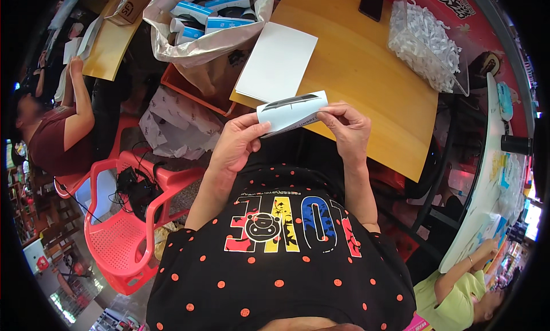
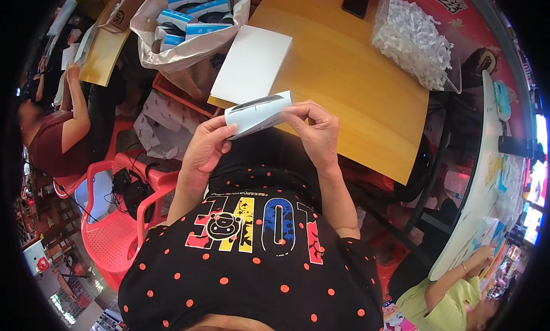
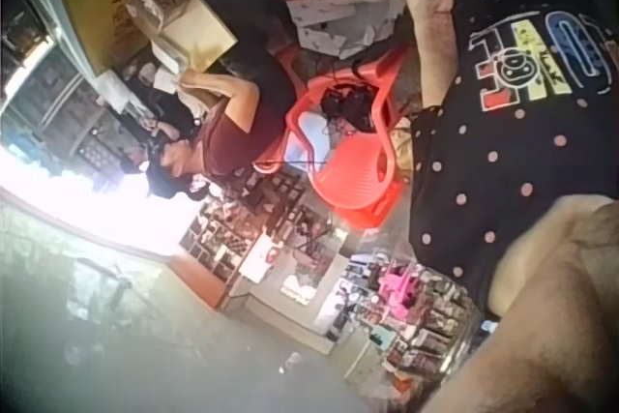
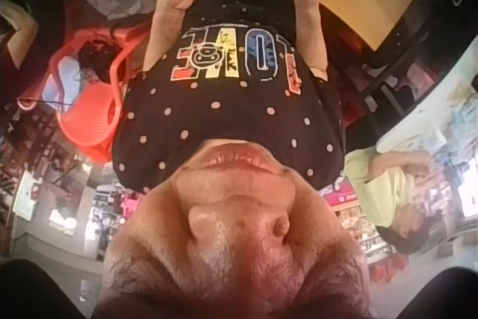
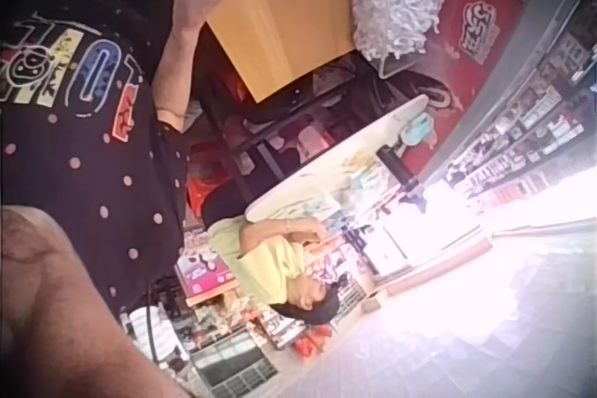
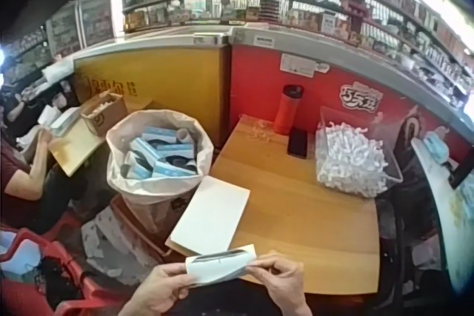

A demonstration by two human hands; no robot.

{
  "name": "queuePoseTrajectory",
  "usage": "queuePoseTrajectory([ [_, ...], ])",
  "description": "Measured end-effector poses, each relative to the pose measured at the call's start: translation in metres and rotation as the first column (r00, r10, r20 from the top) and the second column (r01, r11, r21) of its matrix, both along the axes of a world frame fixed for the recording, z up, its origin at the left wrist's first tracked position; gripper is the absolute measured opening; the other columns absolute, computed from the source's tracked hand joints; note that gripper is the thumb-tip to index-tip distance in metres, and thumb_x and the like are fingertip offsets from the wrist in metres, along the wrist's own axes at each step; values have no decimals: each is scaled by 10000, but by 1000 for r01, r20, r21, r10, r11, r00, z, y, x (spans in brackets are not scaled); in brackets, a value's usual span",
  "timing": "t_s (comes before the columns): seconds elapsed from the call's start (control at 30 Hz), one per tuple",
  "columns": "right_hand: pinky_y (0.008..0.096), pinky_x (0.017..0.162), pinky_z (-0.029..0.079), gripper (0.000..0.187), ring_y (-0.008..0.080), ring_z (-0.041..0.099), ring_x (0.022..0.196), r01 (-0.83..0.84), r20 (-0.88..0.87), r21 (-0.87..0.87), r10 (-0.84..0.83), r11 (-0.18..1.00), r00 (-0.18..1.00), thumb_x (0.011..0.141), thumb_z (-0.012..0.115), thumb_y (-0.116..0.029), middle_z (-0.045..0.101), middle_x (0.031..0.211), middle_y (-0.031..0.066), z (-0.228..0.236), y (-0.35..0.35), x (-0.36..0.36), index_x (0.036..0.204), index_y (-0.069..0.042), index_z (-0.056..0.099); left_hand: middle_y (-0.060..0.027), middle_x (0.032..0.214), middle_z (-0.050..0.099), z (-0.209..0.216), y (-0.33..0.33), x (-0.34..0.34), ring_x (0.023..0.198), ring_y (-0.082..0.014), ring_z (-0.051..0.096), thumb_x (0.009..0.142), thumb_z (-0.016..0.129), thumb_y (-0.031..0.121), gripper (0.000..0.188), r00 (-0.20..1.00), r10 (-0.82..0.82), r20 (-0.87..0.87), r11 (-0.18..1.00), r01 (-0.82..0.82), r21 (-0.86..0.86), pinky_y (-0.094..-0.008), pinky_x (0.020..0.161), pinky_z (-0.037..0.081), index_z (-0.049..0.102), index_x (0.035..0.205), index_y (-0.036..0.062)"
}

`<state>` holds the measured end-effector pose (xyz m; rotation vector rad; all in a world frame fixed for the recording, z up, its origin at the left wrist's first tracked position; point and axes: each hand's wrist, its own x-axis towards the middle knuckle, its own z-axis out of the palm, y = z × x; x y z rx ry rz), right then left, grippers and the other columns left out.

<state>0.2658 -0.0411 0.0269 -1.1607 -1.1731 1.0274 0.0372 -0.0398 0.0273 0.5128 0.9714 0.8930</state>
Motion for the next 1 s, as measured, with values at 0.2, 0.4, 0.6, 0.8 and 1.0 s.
queuePoseTrajectory([
  [0.2,198,615,420,66,77,566,696,-58,71,30,55,998,996,760,700,36,664,787,46,9,0,0,823,17,702,-62,918,660,-10,4,-5,614,-12,526,809,664,-12,319,992,-40,120,999,44,-28,-142,421,350,613,1123,-34],
  [0.4,203,672,470,41,90,606,712,-70,-183,-94,52,993,982,780,700,17,685,800,62,-1,3,1,819,26,694,-102,932,664,-8,2,-2,576,-25,538,816,641,-44,271,998,-55,43,988,49,146,-148,404,394,623,1086,-57],
  [0.6,217,691,493,72,99,621,718,-19,-267,-148,-22,989,963,785,702,14,683,799,79,-12,6,1,849,37,676,-141,1013,660,-11,-5,7,804,-149,646,836,612,-36,254,999,-18,-29,958,26,285,-246,637,559,629,1089,-59],
  [0.8,227,709,501,108,102,625,720,-34,-345,-172,-28,985,938,793,698,4,685,807,80,-7,9,-1,890,41,669,-160,1066,642,-11,-6,7,974,-219,636,856,507,-70,280,997,-40,63,963,22,267,-350,866,552,609,1117,-73],
  [1.0,229,727,499,123,105,628,729,-59,-326,-143,9,988,945,807,696,-23,687,821,85,-14,6,2,902,50,666,-159,1083,630,-12,-5,7,992,-213,625,844,510,-76,293,980,-23,200,978,-19,206,-341,875,541,608,1121,-74],
])
